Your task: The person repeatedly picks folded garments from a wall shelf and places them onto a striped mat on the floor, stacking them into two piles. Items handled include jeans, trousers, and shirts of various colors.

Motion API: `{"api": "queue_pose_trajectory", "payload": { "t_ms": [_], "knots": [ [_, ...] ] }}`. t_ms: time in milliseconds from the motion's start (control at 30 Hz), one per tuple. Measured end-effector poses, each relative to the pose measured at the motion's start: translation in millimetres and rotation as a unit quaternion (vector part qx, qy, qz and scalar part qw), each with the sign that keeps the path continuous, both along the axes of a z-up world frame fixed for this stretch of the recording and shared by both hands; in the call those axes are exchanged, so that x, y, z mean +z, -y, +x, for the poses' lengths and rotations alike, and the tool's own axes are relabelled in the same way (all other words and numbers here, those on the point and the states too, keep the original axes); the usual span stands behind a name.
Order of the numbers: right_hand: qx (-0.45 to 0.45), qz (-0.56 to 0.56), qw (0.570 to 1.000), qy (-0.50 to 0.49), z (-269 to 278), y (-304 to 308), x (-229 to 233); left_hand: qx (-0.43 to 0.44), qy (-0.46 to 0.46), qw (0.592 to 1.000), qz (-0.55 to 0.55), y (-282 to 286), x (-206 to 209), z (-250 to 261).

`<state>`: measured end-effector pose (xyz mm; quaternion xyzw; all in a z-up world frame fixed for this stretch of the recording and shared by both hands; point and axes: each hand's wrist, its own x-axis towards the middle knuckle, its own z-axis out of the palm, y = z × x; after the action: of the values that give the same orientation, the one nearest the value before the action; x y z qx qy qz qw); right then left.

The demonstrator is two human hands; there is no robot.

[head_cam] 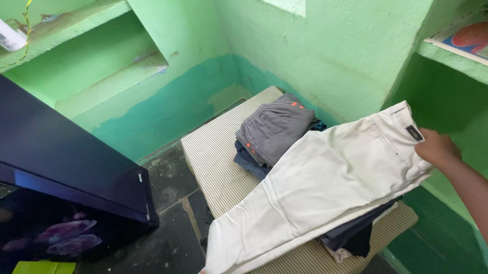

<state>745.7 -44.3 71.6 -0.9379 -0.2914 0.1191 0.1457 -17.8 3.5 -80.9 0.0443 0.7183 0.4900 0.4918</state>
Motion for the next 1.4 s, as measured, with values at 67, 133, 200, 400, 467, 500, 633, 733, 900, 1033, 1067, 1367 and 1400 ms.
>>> {"api": "queue_pose_trajectory", "payload": {
  "t_ms": [67,133,200,400,467,500,633,733,900,1033,1067,1367,1400],
  "knots": [
    [0.009,0.011,1.0,-0.013,1.7,9.2,-0.3,0.059,-0.033,0.994,0.091,2.9,18.0,-10.1],
    [0.029,0.045,0.998,-0.017,2.8,13.8,2.5,0.095,-0.056,0.965,0.24,-16.3,58.2,-16.8],
    [0.022,0.062,0.997,-0.041,1.5,10.7,6.4,0.058,-0.056,0.918,0.389,-48.7,114.3,-9.2],
    [0.053,0.114,0.99,-0.067,10.2,13.8,-6.3,-0.332,-0.159,0.85,0.377,-90.7,232.5,204.5],
    [0.066,0.135,0.982,-0.115,24.7,7.8,-6.6,-0.467,-0.417,0.547,0.556,-56.2,244.1,312.0],
    [0.08,0.153,0.974,-0.147,28.5,7.2,-10.5,-0.541,-0.333,0.545,0.547,-23.2,241.5,358.7],
    [0.066,0.159,0.946,-0.274,35.9,-1.0,-36.0,-0.645,-0.516,0.32,0.464,71.7,220.1,465.5],
    [0.084,0.245,0.921,-0.291,45.1,-3.7,-48.9,-0.627,-0.493,0.41,0.442,83.9,206.6,477.8],
    [0.143,0.192,0.927,-0.29,36.3,-4.4,-56.7,-0.632,-0.376,0.519,0.435,69.8,199.1,451.2],
    [0.121,0.01,0.943,-0.311,38.1,-11.2,-48.8,-0.396,-0.577,0.594,0.397,44.4,189.3,395.7],
    [0.13,0.013,0.944,-0.302,35.4,-9.7,-51.3,-0.34,-0.657,0.619,0.263,36.7,181.2,375.3],
    [0.132,0.117,0.972,-0.157,11.0,-17.6,20.6,-0.237,0.107,0.963,0.077,23.4,120.4,283.9],
    [0.138,0.122,0.972,-0.146,4.9,-21.3,39.1,-0.224,0.073,0.968,0.092,18.9,128.0,283.1]
  ]
}}
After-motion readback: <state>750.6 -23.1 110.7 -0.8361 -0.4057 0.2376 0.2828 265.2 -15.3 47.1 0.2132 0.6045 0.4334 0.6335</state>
